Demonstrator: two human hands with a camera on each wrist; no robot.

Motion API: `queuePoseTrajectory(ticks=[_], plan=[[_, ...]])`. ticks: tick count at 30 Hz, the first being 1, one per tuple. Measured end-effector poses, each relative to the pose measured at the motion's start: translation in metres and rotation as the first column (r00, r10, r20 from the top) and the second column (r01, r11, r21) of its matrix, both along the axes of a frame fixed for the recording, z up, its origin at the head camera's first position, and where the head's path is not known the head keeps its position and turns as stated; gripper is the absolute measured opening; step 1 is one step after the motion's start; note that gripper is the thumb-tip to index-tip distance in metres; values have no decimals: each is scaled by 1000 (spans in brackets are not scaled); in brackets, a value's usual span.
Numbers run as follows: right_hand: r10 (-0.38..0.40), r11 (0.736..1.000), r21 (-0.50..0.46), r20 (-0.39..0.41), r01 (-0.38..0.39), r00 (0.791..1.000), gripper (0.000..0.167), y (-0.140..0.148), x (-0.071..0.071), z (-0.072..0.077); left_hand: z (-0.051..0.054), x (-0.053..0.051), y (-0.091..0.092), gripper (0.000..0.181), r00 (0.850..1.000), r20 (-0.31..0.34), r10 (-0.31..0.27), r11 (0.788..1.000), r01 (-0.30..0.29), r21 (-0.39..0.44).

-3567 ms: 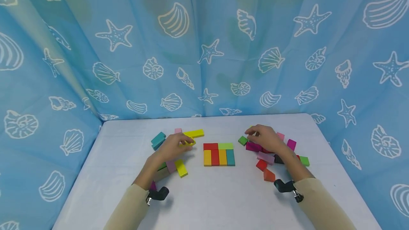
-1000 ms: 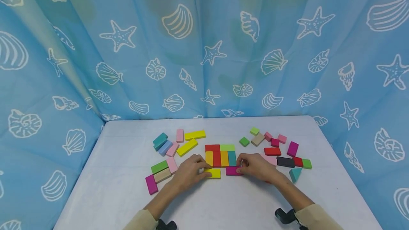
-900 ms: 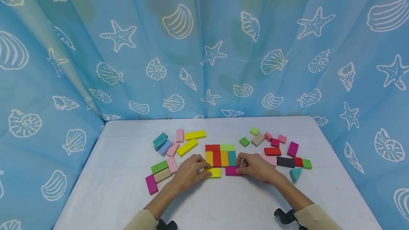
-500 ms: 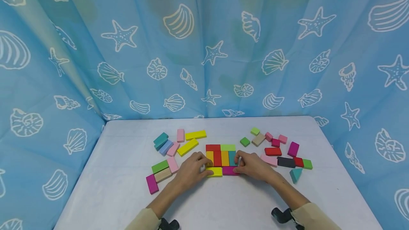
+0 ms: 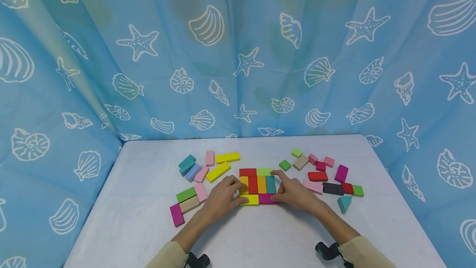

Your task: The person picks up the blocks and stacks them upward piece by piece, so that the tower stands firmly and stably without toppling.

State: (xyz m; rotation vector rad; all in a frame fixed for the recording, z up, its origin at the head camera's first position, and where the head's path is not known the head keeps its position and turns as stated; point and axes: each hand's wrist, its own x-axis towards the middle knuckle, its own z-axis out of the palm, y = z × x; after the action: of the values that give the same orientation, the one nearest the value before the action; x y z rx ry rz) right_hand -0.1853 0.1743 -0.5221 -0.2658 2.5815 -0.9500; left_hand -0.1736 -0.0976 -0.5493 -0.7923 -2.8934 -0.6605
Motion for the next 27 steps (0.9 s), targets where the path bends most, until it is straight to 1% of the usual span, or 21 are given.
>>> queuePoseTrajectory(ticks=[5, 11, 18, 27], plan=[[6, 1000, -9, 2, -6, 1000, 82, 2, 0, -1, 1, 0, 1, 39, 1000, 4, 4, 1000, -4, 7], [9, 1000, -8, 1, -9, 1000, 79, 3, -1, -2, -2, 0, -1, 35, 1000, 13, 9, 1000, -10, 25], [15, 1000, -11, -1, -15, 1000, 79, 4, 0, -2, -4, -1, -1, 35, 1000, 9, 11, 1000, -11, 10], [18, 1000, -10, -5, -18, 1000, 79, 4, 1, -2, -3, 1, -1, 34, 999, 36, 16, 1000, -17, 12]])
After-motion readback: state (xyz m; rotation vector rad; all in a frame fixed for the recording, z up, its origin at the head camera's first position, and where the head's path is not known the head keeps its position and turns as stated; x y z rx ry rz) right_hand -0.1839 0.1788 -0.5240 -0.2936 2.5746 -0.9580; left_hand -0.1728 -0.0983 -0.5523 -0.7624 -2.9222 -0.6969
